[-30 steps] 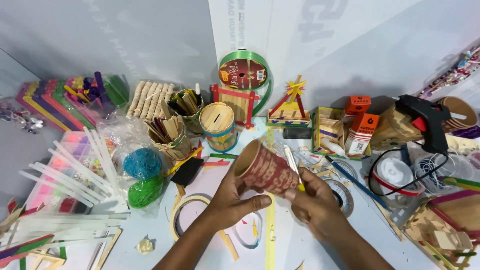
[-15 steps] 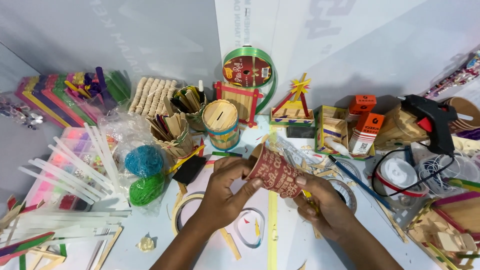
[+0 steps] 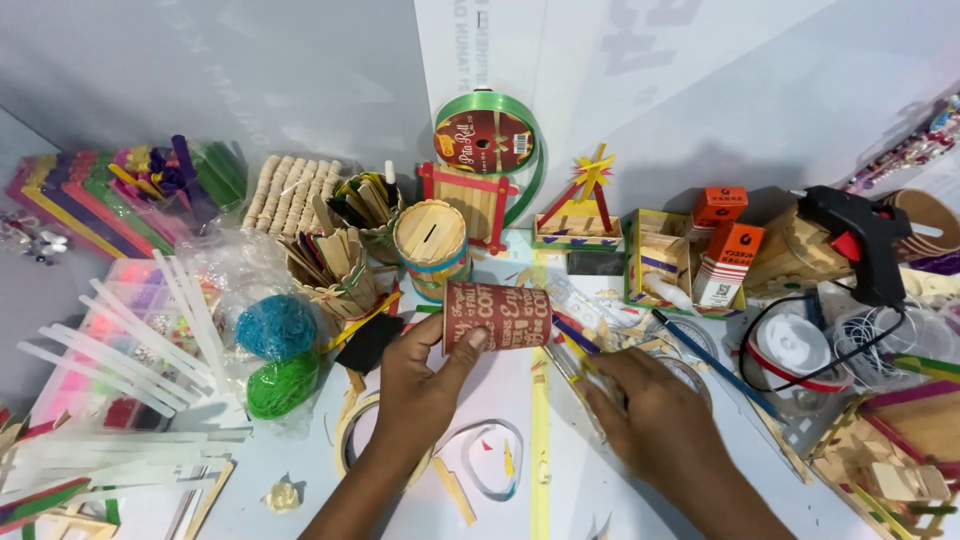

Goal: Applying and securing a decorative ribbon around a small cylindrical container using glue.

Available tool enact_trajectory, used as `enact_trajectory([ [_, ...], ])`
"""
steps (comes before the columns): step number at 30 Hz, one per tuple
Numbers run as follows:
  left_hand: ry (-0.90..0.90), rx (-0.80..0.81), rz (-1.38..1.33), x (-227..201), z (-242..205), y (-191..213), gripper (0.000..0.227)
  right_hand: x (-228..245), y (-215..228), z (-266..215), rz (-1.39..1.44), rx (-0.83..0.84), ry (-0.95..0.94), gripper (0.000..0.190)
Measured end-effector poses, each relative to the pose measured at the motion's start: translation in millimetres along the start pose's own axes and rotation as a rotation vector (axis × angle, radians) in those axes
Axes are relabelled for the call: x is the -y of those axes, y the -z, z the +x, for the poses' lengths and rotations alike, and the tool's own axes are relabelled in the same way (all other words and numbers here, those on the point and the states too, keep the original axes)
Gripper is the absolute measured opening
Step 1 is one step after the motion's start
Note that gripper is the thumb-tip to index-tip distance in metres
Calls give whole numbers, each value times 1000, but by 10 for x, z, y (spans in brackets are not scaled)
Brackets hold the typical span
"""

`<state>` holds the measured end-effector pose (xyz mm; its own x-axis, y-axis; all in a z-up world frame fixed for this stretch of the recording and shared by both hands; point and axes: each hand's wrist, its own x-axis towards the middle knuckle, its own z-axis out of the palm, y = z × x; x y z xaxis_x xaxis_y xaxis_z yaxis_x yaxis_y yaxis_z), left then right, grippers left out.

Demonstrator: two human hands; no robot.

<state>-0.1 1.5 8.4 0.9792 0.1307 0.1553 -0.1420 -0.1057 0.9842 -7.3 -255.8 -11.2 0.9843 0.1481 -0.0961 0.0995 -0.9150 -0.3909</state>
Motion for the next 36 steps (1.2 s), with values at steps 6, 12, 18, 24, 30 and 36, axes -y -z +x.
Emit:
enact_trajectory([
  [6,30,-20,-106,-36,-13,1,22,219,550,-40,-238,239,-266,35],
  [12,-121,-138,-104,-30,-18,75,17,-146,497,-82,-452,395,-224,43],
  [18,-124,-178,-130,-110,-1,93,21,-289,316,-7,-396,419,-284,56],
  [24,-167,-152,-33,-142,-3,96,17,-143,488,70,-371,497,-392,58],
  [30,-135,-140,-97,-191,-18,76,16,-197,562,56,-418,512,-427,58],
  [36,-120,-166,-144,-129,-6,60,16,-156,577,-55,-437,377,-459,53],
])
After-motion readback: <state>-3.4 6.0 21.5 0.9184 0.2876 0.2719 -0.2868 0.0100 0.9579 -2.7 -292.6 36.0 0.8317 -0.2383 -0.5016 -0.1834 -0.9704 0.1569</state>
